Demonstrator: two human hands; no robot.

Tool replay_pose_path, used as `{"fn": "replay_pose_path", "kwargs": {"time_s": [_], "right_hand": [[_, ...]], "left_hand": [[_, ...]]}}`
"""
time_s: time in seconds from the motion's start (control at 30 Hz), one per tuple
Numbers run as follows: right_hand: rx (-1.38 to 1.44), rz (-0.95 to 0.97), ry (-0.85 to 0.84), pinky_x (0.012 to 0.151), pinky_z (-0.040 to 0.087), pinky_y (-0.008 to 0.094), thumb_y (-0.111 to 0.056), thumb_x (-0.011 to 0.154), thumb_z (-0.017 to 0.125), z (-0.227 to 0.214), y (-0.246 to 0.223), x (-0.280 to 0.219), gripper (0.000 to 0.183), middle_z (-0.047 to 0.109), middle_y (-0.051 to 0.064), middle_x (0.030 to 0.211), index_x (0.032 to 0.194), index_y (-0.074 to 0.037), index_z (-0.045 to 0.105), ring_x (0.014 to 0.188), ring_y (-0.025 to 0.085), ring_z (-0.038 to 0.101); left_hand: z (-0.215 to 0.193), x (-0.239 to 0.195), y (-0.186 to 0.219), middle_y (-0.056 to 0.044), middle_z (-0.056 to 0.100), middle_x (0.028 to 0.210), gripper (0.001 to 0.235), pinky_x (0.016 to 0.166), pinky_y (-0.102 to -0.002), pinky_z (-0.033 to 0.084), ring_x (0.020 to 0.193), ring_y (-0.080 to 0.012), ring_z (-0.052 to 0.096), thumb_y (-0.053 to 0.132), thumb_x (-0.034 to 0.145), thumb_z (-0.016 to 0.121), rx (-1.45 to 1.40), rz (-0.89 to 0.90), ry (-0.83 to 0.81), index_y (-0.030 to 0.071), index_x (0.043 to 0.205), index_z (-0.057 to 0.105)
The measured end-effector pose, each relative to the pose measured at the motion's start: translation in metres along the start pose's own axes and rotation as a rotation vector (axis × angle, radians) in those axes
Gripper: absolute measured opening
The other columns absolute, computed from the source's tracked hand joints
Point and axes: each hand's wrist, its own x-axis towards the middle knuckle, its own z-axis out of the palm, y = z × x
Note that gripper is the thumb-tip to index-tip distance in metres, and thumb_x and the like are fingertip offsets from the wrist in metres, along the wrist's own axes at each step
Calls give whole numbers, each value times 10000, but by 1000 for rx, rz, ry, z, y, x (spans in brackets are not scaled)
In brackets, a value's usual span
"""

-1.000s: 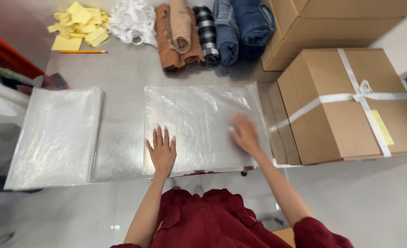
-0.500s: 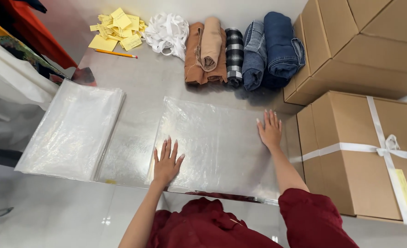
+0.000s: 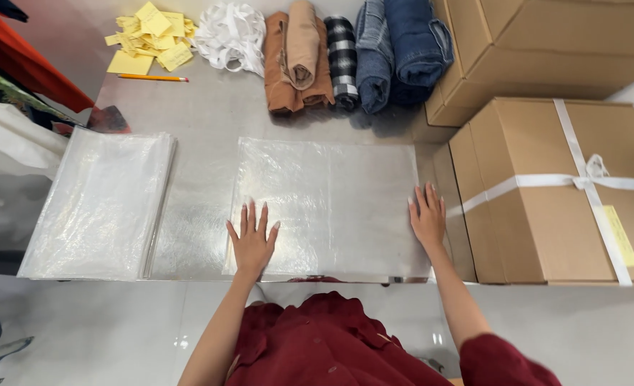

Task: The person places folded clothes into clear plastic bags on a metal table, then moves a cardboard box to the workspace. They untie a white ribbon from the box, open it, and remove a plastic-wrapped item before closing the box again.

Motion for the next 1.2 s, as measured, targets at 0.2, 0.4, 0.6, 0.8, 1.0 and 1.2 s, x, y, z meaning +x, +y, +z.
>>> {"fn": "replay_pose_path", "kwargs": {"time_s": [0.2, 0.4, 0.6, 0.8, 1.0, 1.2], "right_hand": [[-41, -62, 50, 1164, 271, 609, -336, 1073, 475, -18, 10, -82, 444, 372, 136, 1639, 1507, -255, 526, 1475, 393, 364], [422, 27, 136, 1108, 441, 463, -33, 995, 586, -48, -40, -91, 347, 608, 46, 1458, 1274, -201, 708, 1338, 258, 554], [515, 154, 136, 1017, 530, 350, -19, 985, 578, -43, -58, -81, 329, 725, -32, 1248, 1185, -217, 749, 1196, 173, 657], [736, 248, 167, 995, 525, 383, -36, 958, 619, -58, -60, -78, 270, 753, 78, 1157, 1142, -149, 782, 1156, 237, 673], [993, 500, 100, 998, 498, 309, -183, 958, 608, -52, -40, -63, 216, 778, 43, 1012, 1094, -171, 776, 1088, 149, 685], [885, 561, -30, 927, 509, 314, -387, 954, 637, -40, -31, -45, 280, 736, 42, 805, 978, -162, 804, 925, 131, 640]], "left_hand": [[14, 16, -23, -178, 216, 1674, 580, 1239, -536, 125, 1554, -301, 183, 436, 1084, 335, -323, -133, 267, 135, 1580, 350], [50, 86, -90, -111, 493, 1118, 667, 877, -530, 417, 1083, -349, 525, 516, 862, 767, -265, -332, 361, 77, 1271, 475], [20, 138, -88, -196, 744, 969, 540, 735, -530, 505, 955, -415, 722, 473, 676, 755, -486, -227, -92, 57, 1020, 766], [15, 139, 84, -318, 626, 1063, 632, 628, -517, 593, 825, -406, 691, 305, 774, 712, -961, -2, -268, -104, 1237, 579], [82, 96, 230, -202, 618, 790, 283, 599, -489, 513, 748, -409, 673, 290, 884, 614, -985, 366, -280, 27, 952, 536], [53, 46, 226, -241, 656, 1215, 353, 951, -482, 548, 1150, -398, 656, 293, 1047, 542, -975, 565, -355, 20, 1269, 567]]}}
